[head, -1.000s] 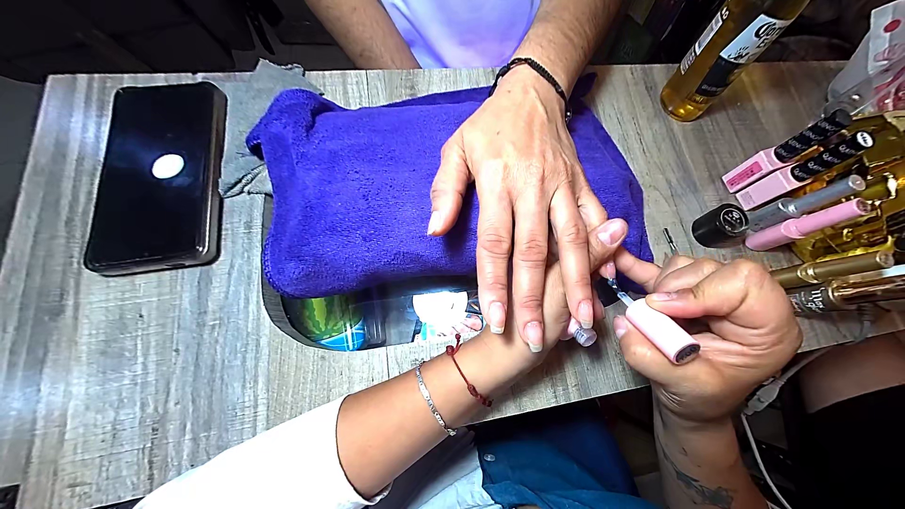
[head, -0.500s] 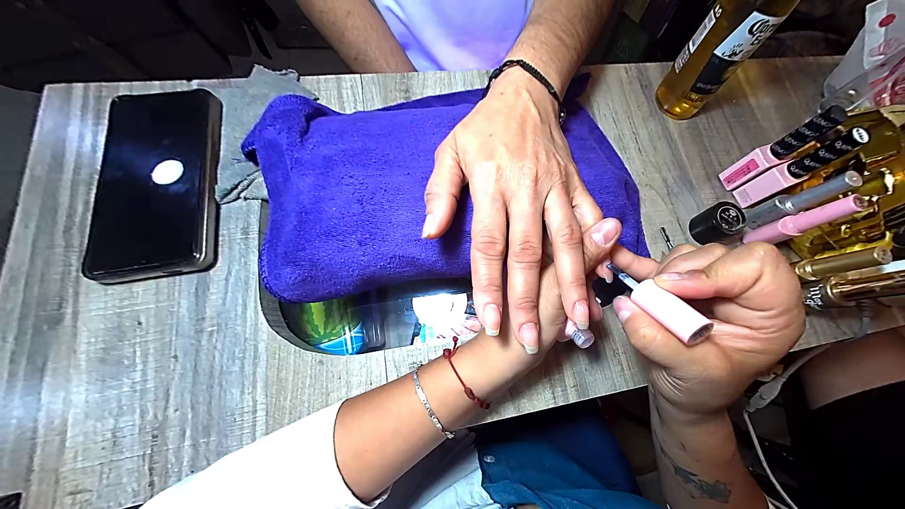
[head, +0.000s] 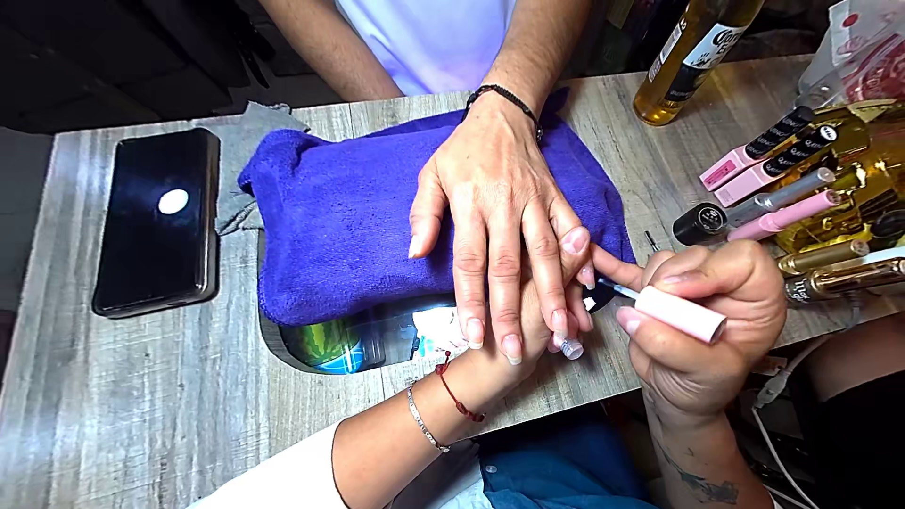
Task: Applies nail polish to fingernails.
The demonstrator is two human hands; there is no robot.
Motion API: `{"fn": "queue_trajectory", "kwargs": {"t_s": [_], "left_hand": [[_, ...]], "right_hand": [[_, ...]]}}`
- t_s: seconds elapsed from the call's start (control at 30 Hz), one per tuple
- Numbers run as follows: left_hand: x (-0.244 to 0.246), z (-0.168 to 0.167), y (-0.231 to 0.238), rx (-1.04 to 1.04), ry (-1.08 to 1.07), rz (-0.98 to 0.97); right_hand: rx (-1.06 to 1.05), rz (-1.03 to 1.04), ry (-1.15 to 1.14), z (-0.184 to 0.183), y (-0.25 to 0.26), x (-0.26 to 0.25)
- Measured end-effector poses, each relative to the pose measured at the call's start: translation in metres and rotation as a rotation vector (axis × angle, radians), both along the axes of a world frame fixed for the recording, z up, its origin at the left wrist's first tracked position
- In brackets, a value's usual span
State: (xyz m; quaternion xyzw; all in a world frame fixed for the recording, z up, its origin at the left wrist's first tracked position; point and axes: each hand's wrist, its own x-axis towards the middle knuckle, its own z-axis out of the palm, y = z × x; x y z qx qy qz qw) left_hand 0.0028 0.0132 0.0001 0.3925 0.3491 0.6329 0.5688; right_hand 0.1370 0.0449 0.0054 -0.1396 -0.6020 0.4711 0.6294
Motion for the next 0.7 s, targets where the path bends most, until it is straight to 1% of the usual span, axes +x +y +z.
{"fn": "queue_trajectory", "kwargs": {"t_s": [0.13, 0.47, 0.7], "left_hand": [[-0.0001, 0.0013, 0.0017, 0.007, -0.01, 0.007], [-0.0053, -0.0011, -0.0075, 0.081, 0.039, -0.011], [-0.006, -0.0041, -0.0067, 0.113, -0.009, -0.02]], "right_hand": [[-0.069, 0.011, 0.057, 0.0019, 0.0004, -0.0032], [0.001, -0.066, -0.04, 0.0019, -0.0011, -0.0068], [-0.023, -0.06, 0.005, 0.0006, -0.001, -0.009]]}}
